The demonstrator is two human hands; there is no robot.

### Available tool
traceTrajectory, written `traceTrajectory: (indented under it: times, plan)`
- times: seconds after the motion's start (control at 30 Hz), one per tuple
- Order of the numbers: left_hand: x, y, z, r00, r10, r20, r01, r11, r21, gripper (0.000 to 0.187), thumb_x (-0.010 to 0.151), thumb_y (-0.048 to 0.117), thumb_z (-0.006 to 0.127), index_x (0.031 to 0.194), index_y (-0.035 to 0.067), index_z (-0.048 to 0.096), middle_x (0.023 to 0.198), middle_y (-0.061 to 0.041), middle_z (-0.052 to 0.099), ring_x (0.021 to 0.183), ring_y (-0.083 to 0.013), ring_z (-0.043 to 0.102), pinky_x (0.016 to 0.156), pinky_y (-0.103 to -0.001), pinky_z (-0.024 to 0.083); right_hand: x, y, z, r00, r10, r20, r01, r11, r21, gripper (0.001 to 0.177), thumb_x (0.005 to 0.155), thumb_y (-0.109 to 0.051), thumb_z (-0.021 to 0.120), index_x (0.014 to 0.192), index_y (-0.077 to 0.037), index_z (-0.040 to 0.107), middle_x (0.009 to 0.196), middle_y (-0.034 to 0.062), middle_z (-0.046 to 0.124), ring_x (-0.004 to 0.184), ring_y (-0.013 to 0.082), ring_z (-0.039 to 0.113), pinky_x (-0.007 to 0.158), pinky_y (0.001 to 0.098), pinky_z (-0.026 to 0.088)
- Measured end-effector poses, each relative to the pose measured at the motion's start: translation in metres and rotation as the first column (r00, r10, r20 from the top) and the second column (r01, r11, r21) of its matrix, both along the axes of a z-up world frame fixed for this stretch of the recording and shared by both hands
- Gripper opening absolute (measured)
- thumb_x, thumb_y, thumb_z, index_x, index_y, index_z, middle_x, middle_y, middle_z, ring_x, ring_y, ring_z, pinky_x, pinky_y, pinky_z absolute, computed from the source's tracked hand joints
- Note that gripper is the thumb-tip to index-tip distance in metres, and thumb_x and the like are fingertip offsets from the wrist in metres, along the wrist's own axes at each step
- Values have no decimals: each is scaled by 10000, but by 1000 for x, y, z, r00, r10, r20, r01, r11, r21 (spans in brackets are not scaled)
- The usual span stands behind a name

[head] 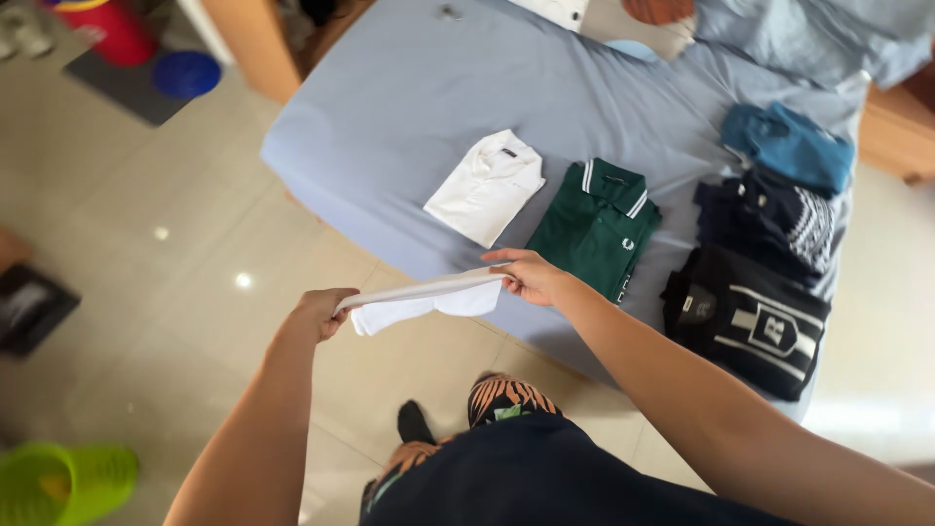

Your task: The person folds several shirts on a bed, including a white shirt, a white graphic tee, a black polo, and a black hoodie. The person retrieves items from a wardrobe, folds them on the bed, and places them back into the wardrobe.

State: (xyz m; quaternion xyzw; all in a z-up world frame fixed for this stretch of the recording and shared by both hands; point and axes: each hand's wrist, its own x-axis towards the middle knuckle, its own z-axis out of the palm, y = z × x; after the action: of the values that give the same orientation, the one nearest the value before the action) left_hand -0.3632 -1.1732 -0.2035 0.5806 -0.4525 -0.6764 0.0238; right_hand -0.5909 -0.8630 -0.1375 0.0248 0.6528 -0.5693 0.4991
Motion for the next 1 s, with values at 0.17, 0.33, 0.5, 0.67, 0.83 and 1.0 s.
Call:
traceTrajectory:
  times: [0.17,0.33,0.5,0.67,0.83,1.0]
  plan:
    - [-143,-74,-33,985,-153,-75,144,983,-112,277,722,89,910,894,-39,734,617,-160,625,434,-185,598,337,-218,478,-57,-24,-18,966,-250,-59,249,968,-30,408,953,18,640,1352,-67,643,947,100,581,584,62,578,458,85,488]
    - [-297,-104,-10,946,-281,-164,252,951,-179,365,613,36,911,949,-4,774,787,-233,692,544,-295,666,373,-378,470,-147,-37,-2,918,-366,-152,358,930,-79,369,973,-14,584,1314,-127,670,922,62,614,567,67,595,464,99,530]
    - [-411,-101,95,754,-483,-445,397,875,-276,661,715,92,915,1327,168,678,1181,-168,719,970,-229,745,762,-293,650,-225,-51,59,754,-571,-324,517,821,-243,352,942,-54,679,1290,-105,697,844,63,570,507,121,610,402,190,558]
    - [-462,-101,142,540,-669,-510,518,742,-426,637,796,50,812,1385,176,605,1279,-143,693,1086,-207,713,868,-287,622,-244,-59,78,675,-645,-358,548,764,-342,286,967,-35,657,1247,-78,691,947,100,584,514,118,564,412,213,502]
    - [-490,-113,48,431,-793,-431,652,603,-460,823,881,122,846,1565,204,396,1420,-317,533,1235,-412,606,945,-473,613,-228,-78,-13,542,-754,-370,690,651,-315,331,917,-54,725,1247,-56,708,815,115,597,454,190,625,359,273,569]
    - [-448,-134,-197,617,-787,-23,783,617,-80,1069,721,34,908,1590,129,293,1365,-385,463,1184,-559,581,813,-655,585,-179,-62,-236,633,-722,-280,774,603,195,264,903,-14,686,1142,-110,739,1024,148,715,714,338,746,599,434,674]
